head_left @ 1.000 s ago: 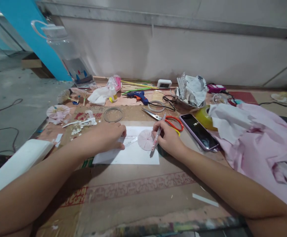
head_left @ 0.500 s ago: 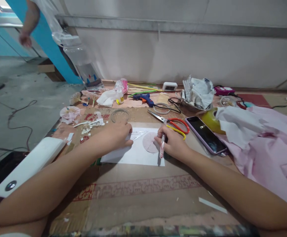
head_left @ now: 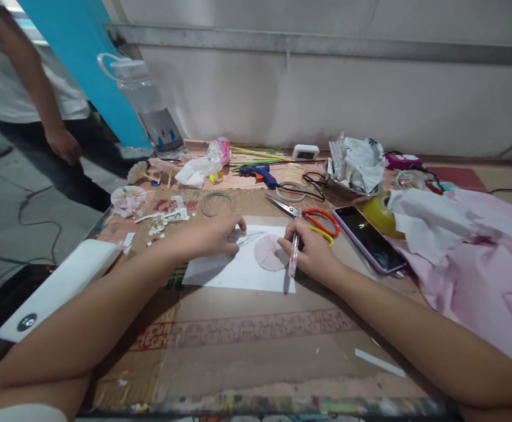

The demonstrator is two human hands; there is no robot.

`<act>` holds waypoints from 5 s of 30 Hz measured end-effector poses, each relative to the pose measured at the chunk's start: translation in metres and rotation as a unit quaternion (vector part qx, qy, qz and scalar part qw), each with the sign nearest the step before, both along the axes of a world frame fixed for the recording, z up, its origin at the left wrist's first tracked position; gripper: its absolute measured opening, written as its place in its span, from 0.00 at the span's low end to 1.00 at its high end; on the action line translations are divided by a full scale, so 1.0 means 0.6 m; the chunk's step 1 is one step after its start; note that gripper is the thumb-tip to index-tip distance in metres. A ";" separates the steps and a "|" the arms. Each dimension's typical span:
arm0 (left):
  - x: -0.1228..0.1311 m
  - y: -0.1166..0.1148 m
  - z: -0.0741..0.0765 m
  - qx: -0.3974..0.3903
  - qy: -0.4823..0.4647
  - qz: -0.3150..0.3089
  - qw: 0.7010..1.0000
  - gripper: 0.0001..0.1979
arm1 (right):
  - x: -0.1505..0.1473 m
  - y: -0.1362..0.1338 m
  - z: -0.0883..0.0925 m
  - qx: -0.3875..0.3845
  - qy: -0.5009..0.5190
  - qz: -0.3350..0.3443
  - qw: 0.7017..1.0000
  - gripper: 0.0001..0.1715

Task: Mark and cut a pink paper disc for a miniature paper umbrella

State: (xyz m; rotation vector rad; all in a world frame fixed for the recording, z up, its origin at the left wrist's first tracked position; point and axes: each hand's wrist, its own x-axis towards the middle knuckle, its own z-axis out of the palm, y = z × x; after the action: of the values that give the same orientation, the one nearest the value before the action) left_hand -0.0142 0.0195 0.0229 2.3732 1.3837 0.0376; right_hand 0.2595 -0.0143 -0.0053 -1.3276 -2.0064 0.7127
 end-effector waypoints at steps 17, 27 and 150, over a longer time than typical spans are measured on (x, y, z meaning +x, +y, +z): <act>0.024 -0.006 0.045 -0.077 -0.096 -0.035 0.992 0.14 | -0.007 -0.007 0.003 -0.071 -0.005 0.029 0.997 0.13; 0.070 -0.015 -0.023 0.047 -0.200 -0.037 0.978 0.13 | -0.014 -0.005 -0.011 -0.052 0.008 0.037 0.998 0.10; 0.060 -0.045 -0.017 0.125 -0.050 -0.075 0.988 0.18 | 0.004 0.002 0.005 -0.037 0.028 0.045 0.998 0.09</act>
State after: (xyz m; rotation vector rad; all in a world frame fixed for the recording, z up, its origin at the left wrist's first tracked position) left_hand 0.0220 -0.0078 0.0127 2.6340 1.2120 0.3019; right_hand 0.2620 -0.0129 -0.0026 -1.2512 -2.0237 0.8633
